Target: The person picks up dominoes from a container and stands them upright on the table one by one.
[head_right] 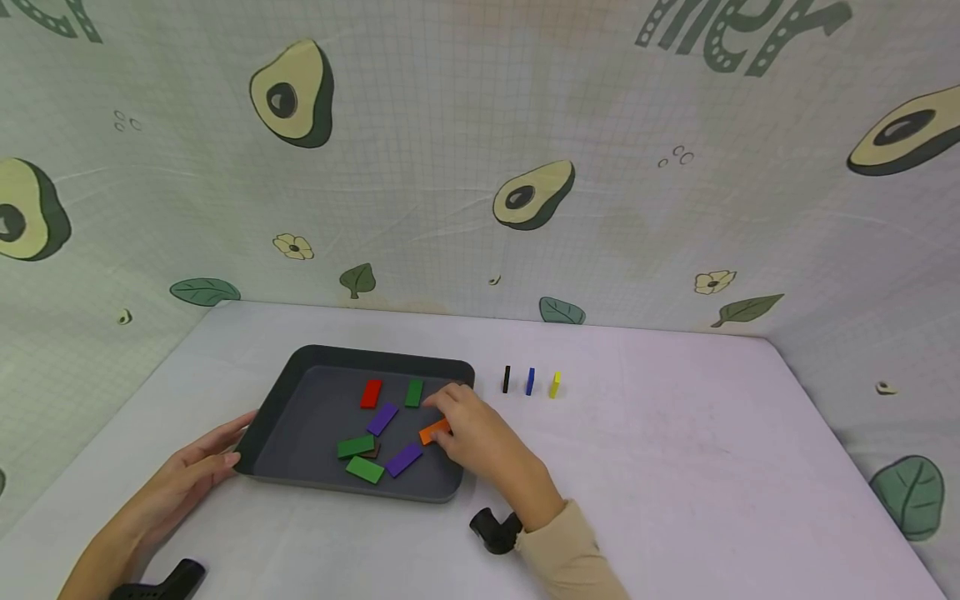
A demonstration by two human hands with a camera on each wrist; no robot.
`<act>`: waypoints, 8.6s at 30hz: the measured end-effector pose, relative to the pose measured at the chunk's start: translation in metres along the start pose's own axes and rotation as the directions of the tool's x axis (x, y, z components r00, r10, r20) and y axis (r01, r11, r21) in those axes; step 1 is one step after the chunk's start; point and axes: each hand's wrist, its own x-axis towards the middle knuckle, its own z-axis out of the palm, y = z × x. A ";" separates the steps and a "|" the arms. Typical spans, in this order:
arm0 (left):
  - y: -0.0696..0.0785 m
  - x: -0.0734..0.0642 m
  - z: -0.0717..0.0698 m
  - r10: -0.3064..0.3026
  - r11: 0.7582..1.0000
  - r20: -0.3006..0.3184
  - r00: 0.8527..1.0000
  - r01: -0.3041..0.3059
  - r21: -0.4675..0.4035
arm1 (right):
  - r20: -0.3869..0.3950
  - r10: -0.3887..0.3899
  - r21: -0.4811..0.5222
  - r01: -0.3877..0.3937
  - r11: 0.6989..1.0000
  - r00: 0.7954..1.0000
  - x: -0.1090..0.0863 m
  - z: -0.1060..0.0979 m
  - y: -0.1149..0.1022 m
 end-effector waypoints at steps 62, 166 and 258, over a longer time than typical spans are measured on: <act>0.001 0.000 0.000 -0.007 1.000 -0.006 1.000 0.007 0.002 | 0.016 -0.136 -0.316 0.134 0.939 0.991 0.003 0.035 0.001; -0.004 0.002 0.001 0.031 1.000 -0.001 1.000 -0.031 -0.005 | -0.310 0.206 0.141 -0.169 0.975 0.928 -0.043 -0.086 0.075; -0.002 0.002 0.002 -0.024 1.000 -0.029 0.999 0.024 0.014 | -0.157 0.522 0.172 -0.497 0.850 0.838 -0.052 -0.068 0.134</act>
